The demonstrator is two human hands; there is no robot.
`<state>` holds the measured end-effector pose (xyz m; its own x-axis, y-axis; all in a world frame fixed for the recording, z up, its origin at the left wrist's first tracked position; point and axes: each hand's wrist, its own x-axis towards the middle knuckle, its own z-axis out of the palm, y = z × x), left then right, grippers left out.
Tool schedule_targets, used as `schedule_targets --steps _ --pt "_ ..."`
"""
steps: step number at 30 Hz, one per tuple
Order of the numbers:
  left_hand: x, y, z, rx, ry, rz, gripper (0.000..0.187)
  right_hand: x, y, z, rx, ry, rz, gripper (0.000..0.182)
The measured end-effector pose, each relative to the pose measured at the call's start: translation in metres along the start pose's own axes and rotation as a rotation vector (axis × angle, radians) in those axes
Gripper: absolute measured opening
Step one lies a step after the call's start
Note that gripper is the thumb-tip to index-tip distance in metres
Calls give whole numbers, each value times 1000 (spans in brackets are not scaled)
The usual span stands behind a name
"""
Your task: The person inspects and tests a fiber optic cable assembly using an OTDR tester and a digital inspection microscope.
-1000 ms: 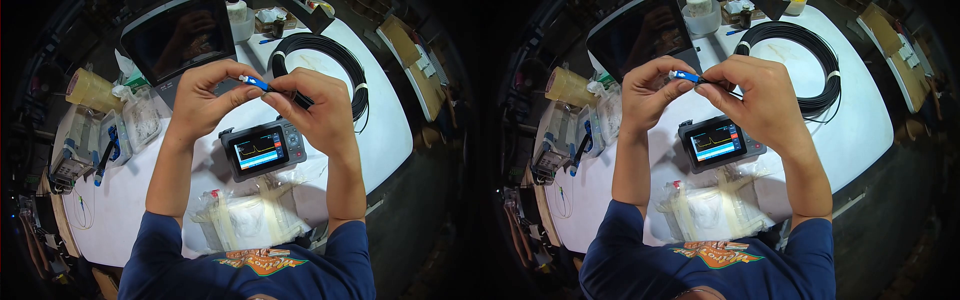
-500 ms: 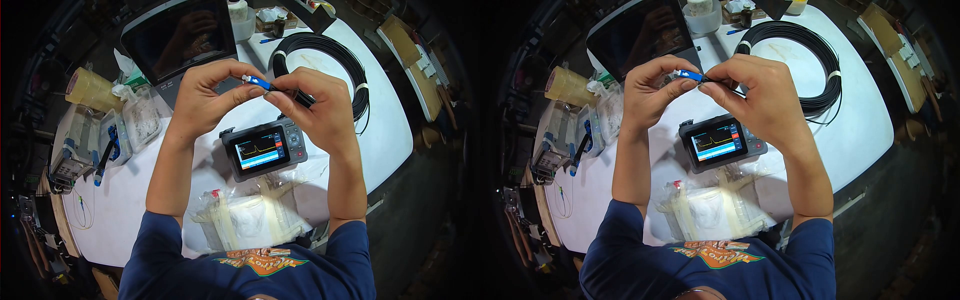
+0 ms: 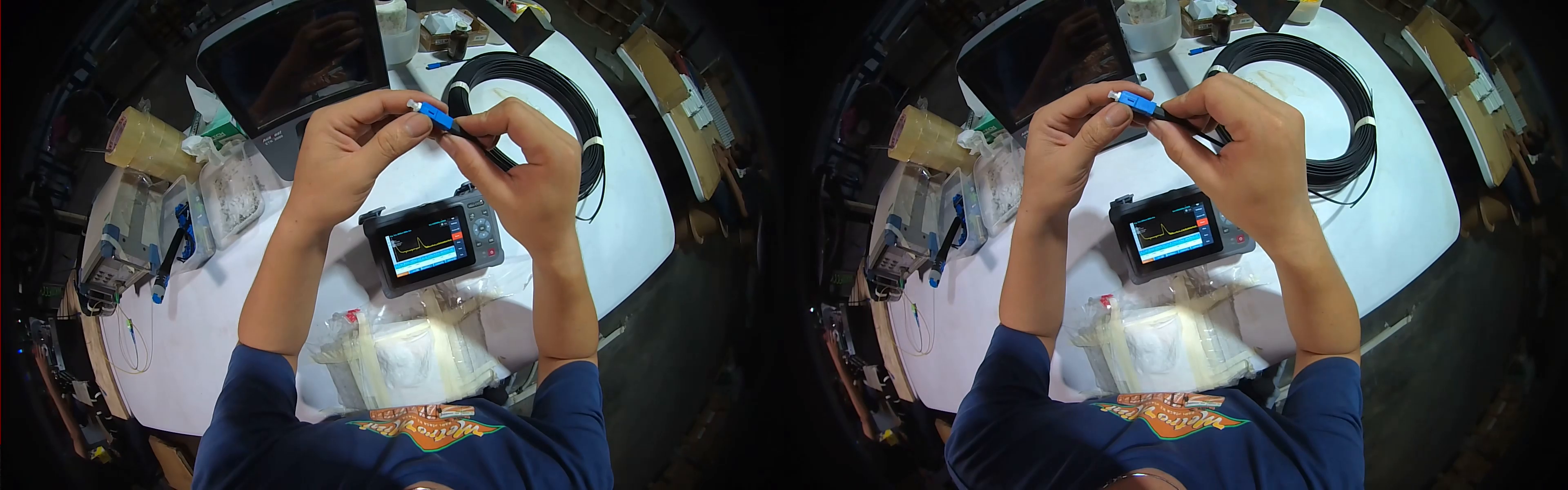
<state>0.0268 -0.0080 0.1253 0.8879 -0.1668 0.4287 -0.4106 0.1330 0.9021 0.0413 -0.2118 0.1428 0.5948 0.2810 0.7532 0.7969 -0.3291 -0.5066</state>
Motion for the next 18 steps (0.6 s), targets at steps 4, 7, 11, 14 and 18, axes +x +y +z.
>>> schedule_targets --steps 4,7,11,14,18 --pt "-1 -1 1 12 17 -8 27 -2 1 0 15 -27 37 18" --pt "-1 2 2 -29 28 -30 27 -2 0 1 14 -31 56 19" --pt "-1 2 4 -36 47 -46 26 -2 0 2 5 -35 65 19" --pt "-1 2 4 -36 49 -52 26 -3 1 3 15 -27 73 19" --pt "-1 4 5 -8 56 -70 26 -2 0 1 -2 -34 80 20"
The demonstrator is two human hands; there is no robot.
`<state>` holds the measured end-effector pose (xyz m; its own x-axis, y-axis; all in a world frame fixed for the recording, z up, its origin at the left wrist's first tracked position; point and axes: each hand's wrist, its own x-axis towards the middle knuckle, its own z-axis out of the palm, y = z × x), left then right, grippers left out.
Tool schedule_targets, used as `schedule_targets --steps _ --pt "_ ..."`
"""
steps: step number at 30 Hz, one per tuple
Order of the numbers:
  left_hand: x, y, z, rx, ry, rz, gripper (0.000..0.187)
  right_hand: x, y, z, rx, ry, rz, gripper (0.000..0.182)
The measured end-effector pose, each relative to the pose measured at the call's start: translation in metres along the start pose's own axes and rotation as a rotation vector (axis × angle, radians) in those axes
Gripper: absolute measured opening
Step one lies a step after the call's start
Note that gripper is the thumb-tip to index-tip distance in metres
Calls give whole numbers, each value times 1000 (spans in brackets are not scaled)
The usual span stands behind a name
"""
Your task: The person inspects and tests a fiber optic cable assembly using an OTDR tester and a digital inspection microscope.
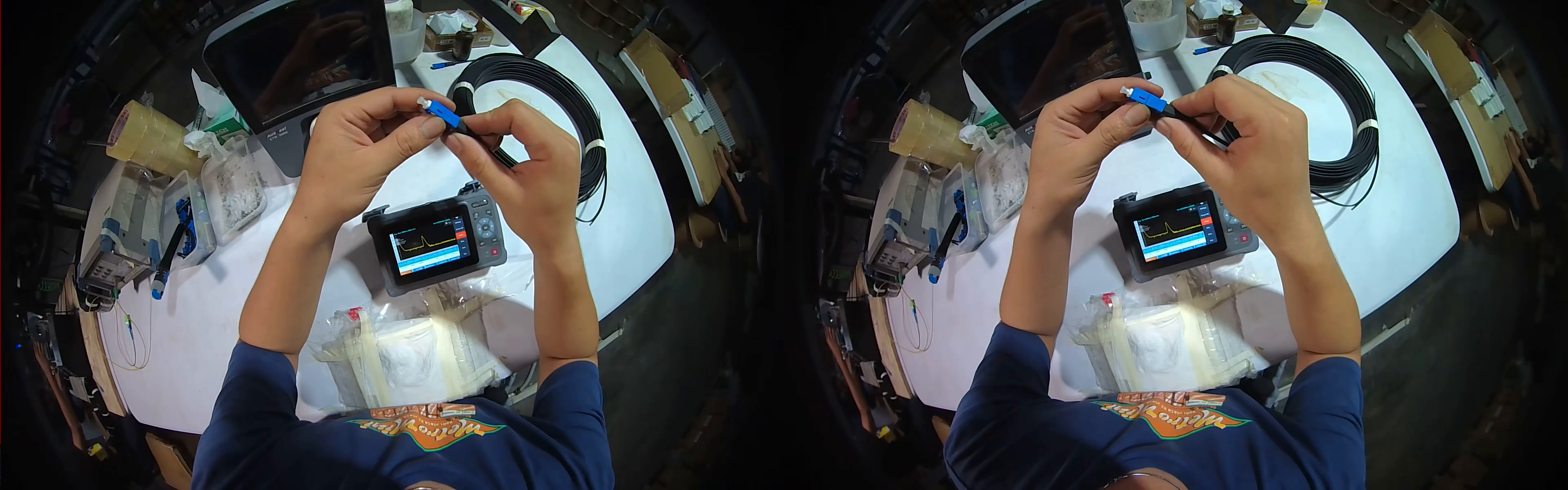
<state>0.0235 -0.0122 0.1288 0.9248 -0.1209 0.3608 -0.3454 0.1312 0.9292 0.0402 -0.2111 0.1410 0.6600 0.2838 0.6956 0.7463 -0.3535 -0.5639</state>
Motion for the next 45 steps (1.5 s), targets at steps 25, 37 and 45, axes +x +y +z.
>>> schedule_targets --steps 25,37,45 --pt "2 3 -15 78 14 57 23 3 4 0 -12 41 -104 22" --pt "3 -3 -12 334 49 265 25 1 4 -4 -54 -55 -68 16" --pt "3 -2 -11 262 63 237 24 3 2 0 11 68 -49 19"
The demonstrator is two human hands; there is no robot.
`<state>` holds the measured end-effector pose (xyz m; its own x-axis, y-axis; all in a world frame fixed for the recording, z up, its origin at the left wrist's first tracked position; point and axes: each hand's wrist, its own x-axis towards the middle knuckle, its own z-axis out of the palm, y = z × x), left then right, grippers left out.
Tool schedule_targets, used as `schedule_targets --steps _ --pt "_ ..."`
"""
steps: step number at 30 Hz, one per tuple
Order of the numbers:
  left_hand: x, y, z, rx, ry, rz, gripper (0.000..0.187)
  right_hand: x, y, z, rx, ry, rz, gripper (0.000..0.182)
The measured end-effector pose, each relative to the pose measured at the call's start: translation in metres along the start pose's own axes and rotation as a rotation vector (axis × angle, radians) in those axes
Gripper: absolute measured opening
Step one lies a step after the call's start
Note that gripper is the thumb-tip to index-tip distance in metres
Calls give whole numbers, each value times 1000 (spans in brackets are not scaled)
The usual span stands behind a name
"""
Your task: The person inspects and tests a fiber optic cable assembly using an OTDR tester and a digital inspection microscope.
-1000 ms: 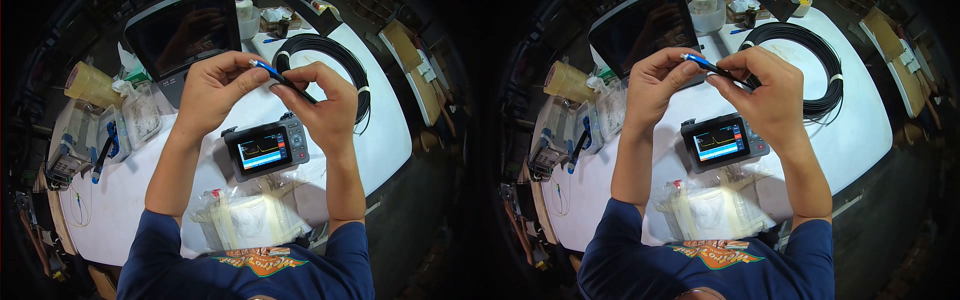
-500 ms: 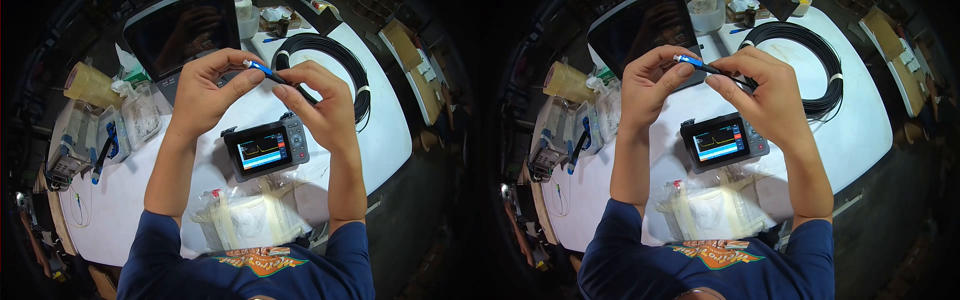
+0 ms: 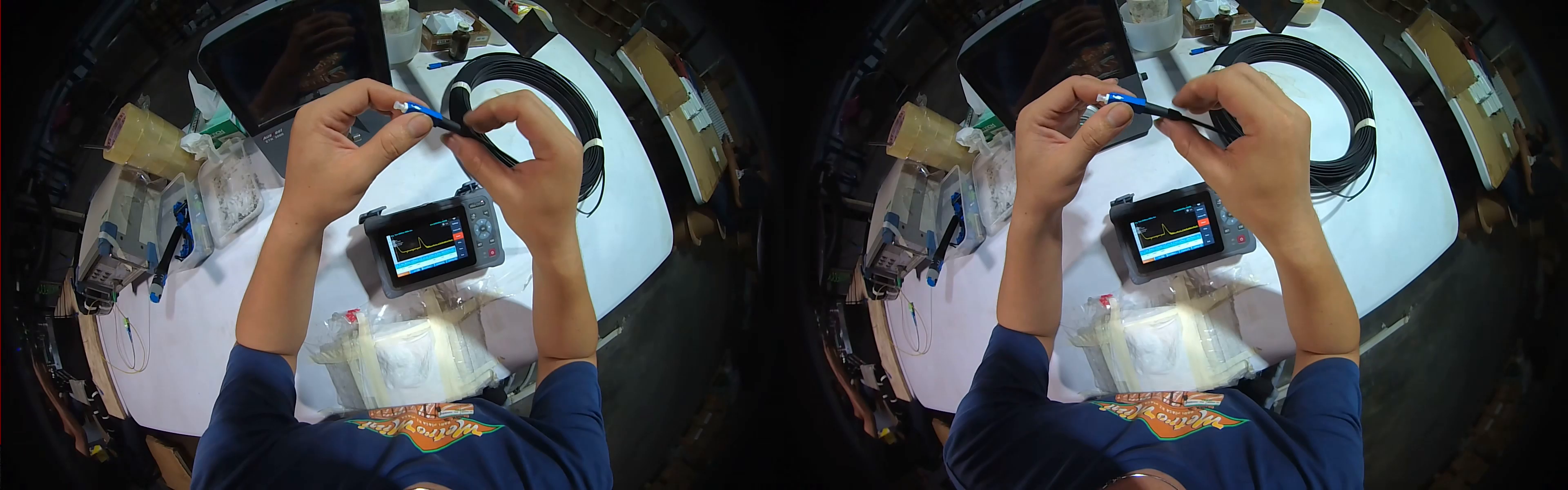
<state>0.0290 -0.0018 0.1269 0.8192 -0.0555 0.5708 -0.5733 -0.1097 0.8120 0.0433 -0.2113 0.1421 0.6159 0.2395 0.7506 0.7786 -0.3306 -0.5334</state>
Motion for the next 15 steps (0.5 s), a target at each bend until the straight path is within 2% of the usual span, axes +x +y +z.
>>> schedule_targets --steps 3,4,7,15 --pt "-1 3 -5 -22 -15 -47 21 1 6 -1 -21 -28 -103 22" --pt "-1 4 -6 -49 -33 -102 21 0 6 -1 -20 -29 -102 22" --pt "-1 5 -7 -52 -30 -103 21 0 3 -2 11 -88 -22 25" --pt "0 2 -1 -37 -4 -20 22 0 7 5 -30 34 -190 23"
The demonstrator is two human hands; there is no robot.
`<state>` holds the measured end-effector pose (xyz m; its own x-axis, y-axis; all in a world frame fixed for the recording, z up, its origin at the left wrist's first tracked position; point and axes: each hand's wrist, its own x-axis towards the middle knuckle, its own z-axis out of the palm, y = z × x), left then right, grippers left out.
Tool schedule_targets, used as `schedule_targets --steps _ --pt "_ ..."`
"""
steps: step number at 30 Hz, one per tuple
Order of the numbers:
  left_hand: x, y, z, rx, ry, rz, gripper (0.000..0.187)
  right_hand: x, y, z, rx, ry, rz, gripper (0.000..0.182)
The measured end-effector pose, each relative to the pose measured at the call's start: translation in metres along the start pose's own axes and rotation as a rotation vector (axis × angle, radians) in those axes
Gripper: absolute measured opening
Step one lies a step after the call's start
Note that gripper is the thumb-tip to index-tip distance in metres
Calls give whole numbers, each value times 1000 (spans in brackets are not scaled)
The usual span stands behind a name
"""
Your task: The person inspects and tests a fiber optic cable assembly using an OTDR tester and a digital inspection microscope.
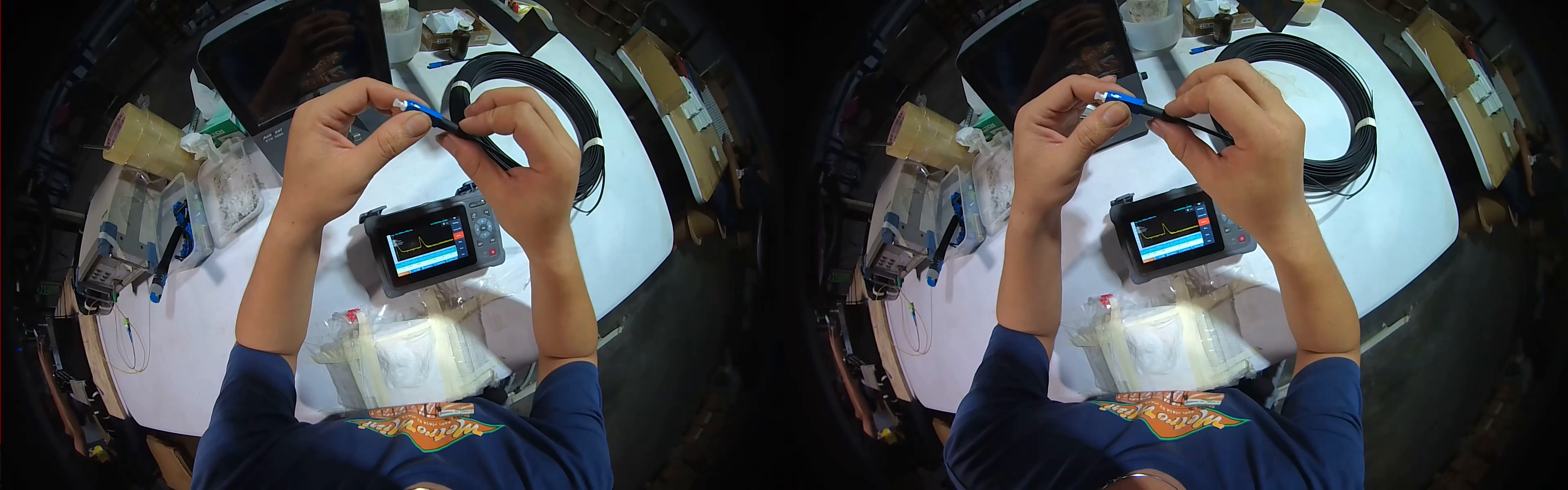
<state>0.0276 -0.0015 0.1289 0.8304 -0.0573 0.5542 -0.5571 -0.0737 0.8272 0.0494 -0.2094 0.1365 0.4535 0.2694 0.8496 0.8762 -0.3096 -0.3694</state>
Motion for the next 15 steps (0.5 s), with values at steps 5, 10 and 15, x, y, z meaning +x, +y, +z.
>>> schedule_targets --steps 5,10,15 --pt "0 2 -6 36 -49 -44 20 -2 3 0 -9 -9 7 24" --pt "0 5 -7 81 -53 -16 23 -2 3 -1 -14 -32 24 25" --pt "1 3 -9 91 -62 16 21 1 1 -5 -64 -83 -12 23"
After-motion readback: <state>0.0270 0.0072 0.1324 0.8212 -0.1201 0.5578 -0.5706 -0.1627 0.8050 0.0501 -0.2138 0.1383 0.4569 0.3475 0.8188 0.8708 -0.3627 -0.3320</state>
